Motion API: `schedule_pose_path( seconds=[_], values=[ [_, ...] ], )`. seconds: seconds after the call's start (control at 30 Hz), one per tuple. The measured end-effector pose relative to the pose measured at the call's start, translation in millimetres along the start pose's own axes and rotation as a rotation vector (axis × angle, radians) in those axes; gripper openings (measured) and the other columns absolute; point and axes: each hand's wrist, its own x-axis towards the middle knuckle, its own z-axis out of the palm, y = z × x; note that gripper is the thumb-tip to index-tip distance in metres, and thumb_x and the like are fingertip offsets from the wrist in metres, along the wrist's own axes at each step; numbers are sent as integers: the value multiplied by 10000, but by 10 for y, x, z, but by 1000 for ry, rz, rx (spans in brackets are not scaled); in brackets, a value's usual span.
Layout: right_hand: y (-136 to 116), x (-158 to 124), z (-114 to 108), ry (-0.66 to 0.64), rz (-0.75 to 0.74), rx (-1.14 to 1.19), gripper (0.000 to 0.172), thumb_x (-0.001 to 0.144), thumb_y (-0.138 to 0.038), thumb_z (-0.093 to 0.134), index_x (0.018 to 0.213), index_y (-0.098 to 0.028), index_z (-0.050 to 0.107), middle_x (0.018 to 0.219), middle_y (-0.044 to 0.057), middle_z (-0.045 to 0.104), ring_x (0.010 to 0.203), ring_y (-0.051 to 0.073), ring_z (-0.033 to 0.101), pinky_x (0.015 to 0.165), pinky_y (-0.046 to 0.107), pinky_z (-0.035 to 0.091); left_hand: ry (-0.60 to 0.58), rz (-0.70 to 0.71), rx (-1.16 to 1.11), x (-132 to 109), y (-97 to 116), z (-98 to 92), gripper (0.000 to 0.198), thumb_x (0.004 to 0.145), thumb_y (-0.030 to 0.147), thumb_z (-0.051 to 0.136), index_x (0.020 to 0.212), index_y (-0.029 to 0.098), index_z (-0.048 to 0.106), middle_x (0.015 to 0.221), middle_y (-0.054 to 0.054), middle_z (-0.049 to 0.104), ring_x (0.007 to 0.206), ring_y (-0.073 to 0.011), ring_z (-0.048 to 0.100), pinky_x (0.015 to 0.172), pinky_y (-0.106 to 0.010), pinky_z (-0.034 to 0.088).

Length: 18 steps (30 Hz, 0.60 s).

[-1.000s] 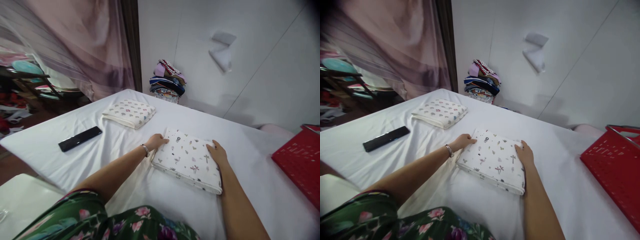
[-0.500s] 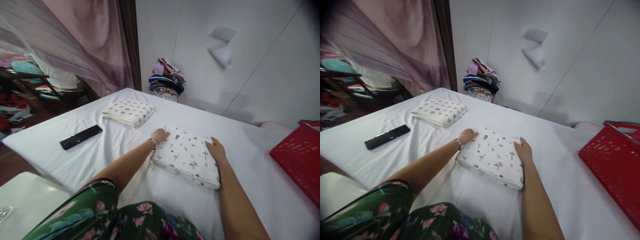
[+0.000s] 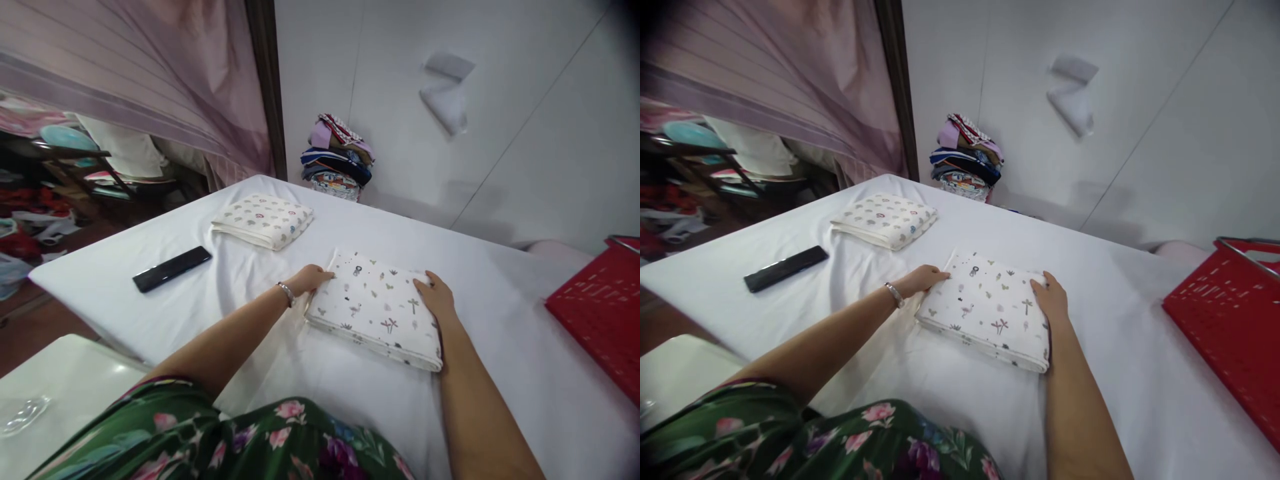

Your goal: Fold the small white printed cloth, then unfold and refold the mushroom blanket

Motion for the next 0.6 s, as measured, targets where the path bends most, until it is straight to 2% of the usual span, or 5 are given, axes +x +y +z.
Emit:
schedule_pose_path(
  seconds=[0.13,0.33,0.43,0.5,0.6],
  values=[
    [-11,-3,-15,26,10,28,604,740,-465,545,1249,-141,528,1143,122,611,1008,265,567,895,369,418,79,18,52,35,7,55,316,694,480,583,676,166,619,786,-75,653,767,-210,572,602,-260,389],
    [-4,10,-17,51,5,43,590,727,-435,559,1238,-140,538,1113,113,626,1009,258,571,899,359,417,75,21,-36,-105,-108,66,438,729,590,493,808,186,641,766,-38,657,682,-165,575,559,-240,398],
    [5,19,-15,34,14,35,599,727,-435,560,1248,-142,529,1130,116,618,1019,261,565,893,359,420,100,56,-72,-233,-242,91,400,713,553,538,886,205,634,841,-21,657,696,-151,580,571,-228,403],
    [6,19,-17,30,21,36,604,726,-434,563,1253,-141,525,1141,119,611,1032,265,559,894,357,419,139,82,-29,-313,-315,119,369,712,509,559,926,214,615,878,-18,649,699,-147,580,585,-230,400],
    [5,12,-16,42,32,52,618,722,-445,565,1259,-144,519,1136,119,612,1017,263,564,884,353,424,194,137,113,-408,-345,151,307,737,491,531,852,212,588,810,-19,636,700,-161,570,595,-249,379]
  ],
)
